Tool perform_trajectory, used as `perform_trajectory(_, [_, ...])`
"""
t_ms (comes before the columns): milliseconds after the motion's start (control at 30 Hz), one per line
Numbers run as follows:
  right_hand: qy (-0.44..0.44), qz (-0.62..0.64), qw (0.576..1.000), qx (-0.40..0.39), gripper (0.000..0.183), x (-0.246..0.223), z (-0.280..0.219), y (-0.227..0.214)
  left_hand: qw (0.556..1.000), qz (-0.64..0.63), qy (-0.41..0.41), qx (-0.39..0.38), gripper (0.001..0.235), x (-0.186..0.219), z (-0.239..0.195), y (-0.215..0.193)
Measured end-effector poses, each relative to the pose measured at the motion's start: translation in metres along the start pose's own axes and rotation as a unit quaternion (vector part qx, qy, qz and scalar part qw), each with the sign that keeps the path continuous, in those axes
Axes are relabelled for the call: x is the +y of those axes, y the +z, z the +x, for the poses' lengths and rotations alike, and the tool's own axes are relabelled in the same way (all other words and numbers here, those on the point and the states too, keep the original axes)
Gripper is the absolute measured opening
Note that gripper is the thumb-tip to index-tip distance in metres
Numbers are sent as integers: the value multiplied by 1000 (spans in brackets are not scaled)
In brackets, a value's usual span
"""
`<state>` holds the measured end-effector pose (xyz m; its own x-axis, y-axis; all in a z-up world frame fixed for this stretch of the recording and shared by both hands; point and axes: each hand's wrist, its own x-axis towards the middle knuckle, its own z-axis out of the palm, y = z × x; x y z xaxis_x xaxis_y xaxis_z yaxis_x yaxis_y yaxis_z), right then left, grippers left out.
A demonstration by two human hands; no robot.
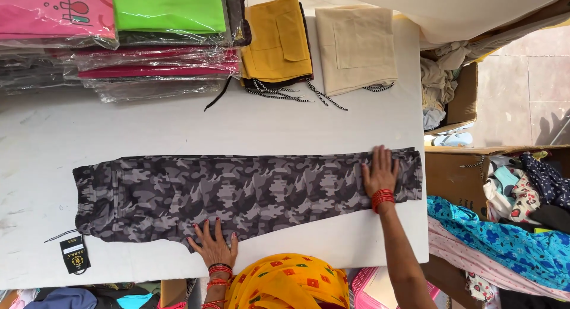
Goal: The person unfolds a pair of camouflage-patterned pants on a white table, smooths them out, and folds them neatly. The person then places the folded pants on a stack of other folded garments.
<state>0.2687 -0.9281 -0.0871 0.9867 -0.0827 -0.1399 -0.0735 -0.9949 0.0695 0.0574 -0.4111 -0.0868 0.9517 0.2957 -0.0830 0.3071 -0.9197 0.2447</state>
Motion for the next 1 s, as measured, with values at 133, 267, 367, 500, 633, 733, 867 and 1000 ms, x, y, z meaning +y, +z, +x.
perform_trajectory(133, [63, 123, 989, 59, 73, 49, 26, -17, 993, 103, -17, -62, 74, 8, 6, -7])
perform_trajectory(267, [100, 138, 983, 63, 70, 52, 34, -19, 992, 111, 3, -59, 73, 8, 8, -8])
perform_trajectory(367, [125, 129, 982, 55, 67, 46, 27, -30, 985, 139, -7, -100, 74, 15, 12, -17])
perform_trajectory(500, [182, 99, 974, 88, 70, 21, 18, -36, 985, 121, -19, -121, 75, 23, 10, -37])
perform_trajectory(633, [148, 116, 969, 161, 78, -12, -24, -28, 995, 86, 9, -38, 70, 18, -18, -37])
perform_trajectory(733, [17, 142, 986, 83, 81, -7, -66, -15, 997, -19, -37, 62, 71, -9, -48, -23])
perform_trajectory(867, [160, 158, 972, 75, 72, 56, -82, -7, 994, -46, -63, 82, 52, -39, -67, -39])
perform_trajectory(1000, [183, 158, 968, 71, 69, 77, -79, -7, 992, -4, -79, 100, 37, -49, -52, -65])
